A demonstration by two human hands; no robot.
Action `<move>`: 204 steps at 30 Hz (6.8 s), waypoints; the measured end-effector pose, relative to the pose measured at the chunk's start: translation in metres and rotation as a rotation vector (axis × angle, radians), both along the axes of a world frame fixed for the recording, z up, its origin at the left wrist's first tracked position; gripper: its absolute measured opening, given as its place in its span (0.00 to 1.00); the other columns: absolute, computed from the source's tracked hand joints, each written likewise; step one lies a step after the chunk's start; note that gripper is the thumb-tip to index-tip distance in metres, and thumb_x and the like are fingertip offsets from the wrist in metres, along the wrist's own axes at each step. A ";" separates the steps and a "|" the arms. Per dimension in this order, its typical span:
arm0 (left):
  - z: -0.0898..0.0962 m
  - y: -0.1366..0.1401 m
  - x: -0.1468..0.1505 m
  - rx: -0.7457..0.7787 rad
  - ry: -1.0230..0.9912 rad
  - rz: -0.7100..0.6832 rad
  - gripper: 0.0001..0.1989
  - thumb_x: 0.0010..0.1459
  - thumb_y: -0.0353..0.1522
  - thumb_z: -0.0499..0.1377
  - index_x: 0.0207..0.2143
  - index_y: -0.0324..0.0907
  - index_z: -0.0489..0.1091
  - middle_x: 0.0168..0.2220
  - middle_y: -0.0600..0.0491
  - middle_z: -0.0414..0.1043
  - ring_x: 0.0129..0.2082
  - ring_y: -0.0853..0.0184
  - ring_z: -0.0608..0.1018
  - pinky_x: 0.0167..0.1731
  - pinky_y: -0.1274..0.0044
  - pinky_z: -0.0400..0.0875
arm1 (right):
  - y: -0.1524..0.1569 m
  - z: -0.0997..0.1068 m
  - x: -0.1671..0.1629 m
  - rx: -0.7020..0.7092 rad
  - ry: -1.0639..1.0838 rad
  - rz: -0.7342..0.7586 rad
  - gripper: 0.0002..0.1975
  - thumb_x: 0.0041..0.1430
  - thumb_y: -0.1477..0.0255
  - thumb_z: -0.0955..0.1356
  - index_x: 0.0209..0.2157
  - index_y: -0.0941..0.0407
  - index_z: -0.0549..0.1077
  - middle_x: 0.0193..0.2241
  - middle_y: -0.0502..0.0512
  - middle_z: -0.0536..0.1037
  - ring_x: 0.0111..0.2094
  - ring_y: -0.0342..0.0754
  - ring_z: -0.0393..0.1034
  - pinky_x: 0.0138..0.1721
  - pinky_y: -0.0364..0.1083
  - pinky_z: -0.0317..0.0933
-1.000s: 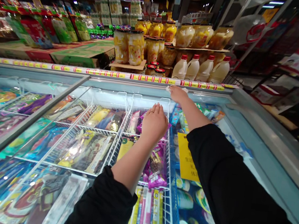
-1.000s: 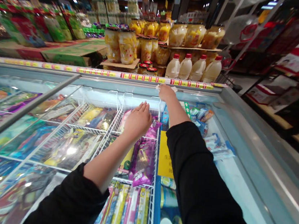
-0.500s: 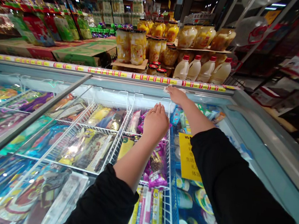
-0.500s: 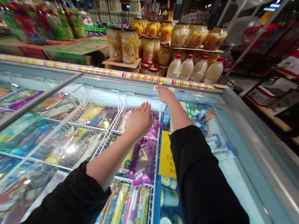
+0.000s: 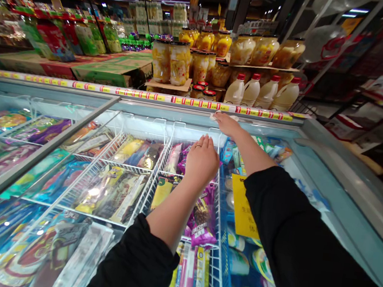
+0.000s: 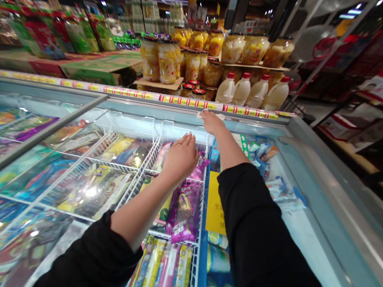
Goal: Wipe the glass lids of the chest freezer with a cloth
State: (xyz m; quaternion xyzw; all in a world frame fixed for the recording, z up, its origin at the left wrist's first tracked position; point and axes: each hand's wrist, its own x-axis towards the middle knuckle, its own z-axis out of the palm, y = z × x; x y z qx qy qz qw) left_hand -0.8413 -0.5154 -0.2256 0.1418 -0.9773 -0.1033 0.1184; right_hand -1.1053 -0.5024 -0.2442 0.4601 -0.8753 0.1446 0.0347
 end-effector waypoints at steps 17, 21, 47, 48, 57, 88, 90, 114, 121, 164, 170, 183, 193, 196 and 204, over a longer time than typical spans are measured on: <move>-0.005 -0.004 -0.004 -0.027 0.021 0.006 0.28 0.73 0.29 0.47 0.71 0.26 0.59 0.74 0.38 0.58 0.75 0.59 0.61 0.73 0.67 0.57 | 0.036 -0.002 0.042 -0.080 -0.086 0.056 0.25 0.73 0.76 0.61 0.67 0.49 0.72 0.71 0.53 0.68 0.71 0.54 0.62 0.72 0.57 0.55; -0.003 -0.004 -0.004 -0.020 0.029 0.003 0.28 0.73 0.28 0.47 0.71 0.25 0.60 0.73 0.37 0.60 0.75 0.59 0.62 0.73 0.68 0.58 | 0.068 -0.005 0.051 -0.094 -0.151 0.216 0.24 0.74 0.71 0.62 0.66 0.44 0.73 0.71 0.47 0.67 0.72 0.51 0.61 0.74 0.55 0.50; -0.014 -0.008 -0.010 0.002 0.113 -0.024 0.26 0.69 0.25 0.51 0.67 0.22 0.64 0.69 0.31 0.65 0.73 0.55 0.65 0.71 0.67 0.60 | 0.028 0.000 0.051 -0.057 -0.088 0.025 0.26 0.69 0.78 0.63 0.64 0.47 0.75 0.68 0.53 0.70 0.69 0.54 0.66 0.71 0.57 0.57; -0.015 -0.008 -0.010 0.001 0.117 -0.023 0.26 0.69 0.25 0.51 0.66 0.22 0.65 0.69 0.31 0.66 0.73 0.55 0.65 0.71 0.67 0.60 | 0.030 0.000 0.055 -0.057 -0.098 0.060 0.26 0.70 0.78 0.63 0.64 0.47 0.75 0.68 0.53 0.69 0.69 0.54 0.65 0.72 0.56 0.56; -0.012 -0.004 -0.007 -0.071 0.074 -0.042 0.26 0.71 0.26 0.50 0.68 0.25 0.64 0.70 0.32 0.64 0.73 0.54 0.65 0.70 0.65 0.61 | 0.089 -0.001 0.089 -0.127 -0.147 0.102 0.25 0.70 0.77 0.63 0.62 0.46 0.77 0.65 0.51 0.74 0.69 0.53 0.66 0.72 0.57 0.57; -0.019 0.001 0.176 -0.171 -0.054 -0.219 0.26 0.77 0.31 0.45 0.72 0.33 0.61 0.73 0.43 0.59 0.74 0.60 0.63 0.72 0.67 0.62 | 0.108 0.004 0.190 0.026 -0.149 0.270 0.29 0.71 0.78 0.61 0.67 0.43 0.71 0.69 0.46 0.69 0.71 0.54 0.62 0.74 0.59 0.54; -0.024 0.003 0.182 -0.167 -0.038 -0.212 0.26 0.77 0.31 0.45 0.72 0.32 0.61 0.73 0.42 0.59 0.74 0.59 0.63 0.72 0.67 0.61 | 0.114 0.007 0.185 0.027 -0.156 0.220 0.29 0.70 0.78 0.61 0.66 0.41 0.72 0.69 0.44 0.69 0.70 0.54 0.63 0.73 0.59 0.56; -0.026 -0.001 0.182 -0.101 -0.002 -0.259 0.27 0.76 0.31 0.44 0.72 0.29 0.59 0.74 0.39 0.58 0.75 0.58 0.61 0.74 0.67 0.58 | 0.090 -0.006 0.227 -0.151 -0.176 0.071 0.26 0.71 0.77 0.62 0.64 0.46 0.74 0.68 0.49 0.71 0.73 0.53 0.59 0.75 0.61 0.51; -0.021 -0.002 0.183 -0.084 -0.040 -0.263 0.28 0.75 0.30 0.44 0.72 0.27 0.58 0.74 0.39 0.56 0.75 0.58 0.59 0.75 0.66 0.56 | 0.136 -0.004 0.238 -0.150 -0.209 0.156 0.21 0.71 0.71 0.66 0.62 0.44 0.77 0.66 0.47 0.73 0.72 0.54 0.61 0.75 0.60 0.50; -0.032 -0.012 0.174 -0.060 -0.020 -0.291 0.28 0.76 0.31 0.44 0.74 0.31 0.55 0.75 0.41 0.55 0.76 0.58 0.57 0.75 0.65 0.52 | 0.171 -0.007 0.338 -0.116 -0.223 0.180 0.22 0.74 0.70 0.65 0.65 0.41 0.74 0.70 0.45 0.68 0.74 0.54 0.56 0.75 0.60 0.51; -0.029 -0.010 0.177 -0.045 -0.028 -0.284 0.29 0.76 0.30 0.45 0.74 0.28 0.55 0.76 0.40 0.53 0.77 0.57 0.56 0.76 0.67 0.51 | 0.192 -0.003 0.312 -0.119 -0.225 0.075 0.22 0.73 0.72 0.65 0.64 0.44 0.75 0.69 0.46 0.70 0.74 0.55 0.57 0.77 0.62 0.46; -0.016 0.007 0.204 -0.070 -0.069 -0.234 0.28 0.75 0.31 0.46 0.73 0.30 0.57 0.75 0.39 0.56 0.76 0.59 0.58 0.73 0.67 0.57 | 0.229 -0.010 0.356 -0.095 -0.230 0.189 0.22 0.73 0.69 0.65 0.65 0.43 0.73 0.69 0.49 0.70 0.73 0.53 0.58 0.74 0.60 0.52; -0.023 0.037 0.291 -0.118 -0.116 -0.344 0.29 0.74 0.30 0.44 0.73 0.29 0.56 0.75 0.36 0.54 0.76 0.56 0.55 0.74 0.64 0.56 | 0.197 -0.004 0.400 -0.100 -0.230 0.181 0.23 0.74 0.72 0.63 0.66 0.44 0.73 0.70 0.48 0.68 0.74 0.56 0.54 0.74 0.62 0.55; -0.028 0.046 0.318 -0.091 -0.110 -0.348 0.29 0.74 0.31 0.44 0.73 0.27 0.54 0.76 0.36 0.52 0.77 0.56 0.53 0.75 0.64 0.54 | 0.222 -0.006 0.421 -0.077 -0.268 0.281 0.25 0.74 0.72 0.64 0.67 0.39 0.71 0.70 0.44 0.67 0.75 0.55 0.54 0.74 0.63 0.54; -0.030 0.067 0.346 0.023 -0.011 -0.285 0.28 0.74 0.30 0.44 0.73 0.30 0.55 0.76 0.36 0.52 0.77 0.55 0.54 0.74 0.60 0.56 | 0.226 -0.005 0.404 -0.122 -0.216 0.187 0.23 0.74 0.72 0.64 0.67 0.46 0.72 0.70 0.51 0.68 0.75 0.58 0.54 0.74 0.66 0.53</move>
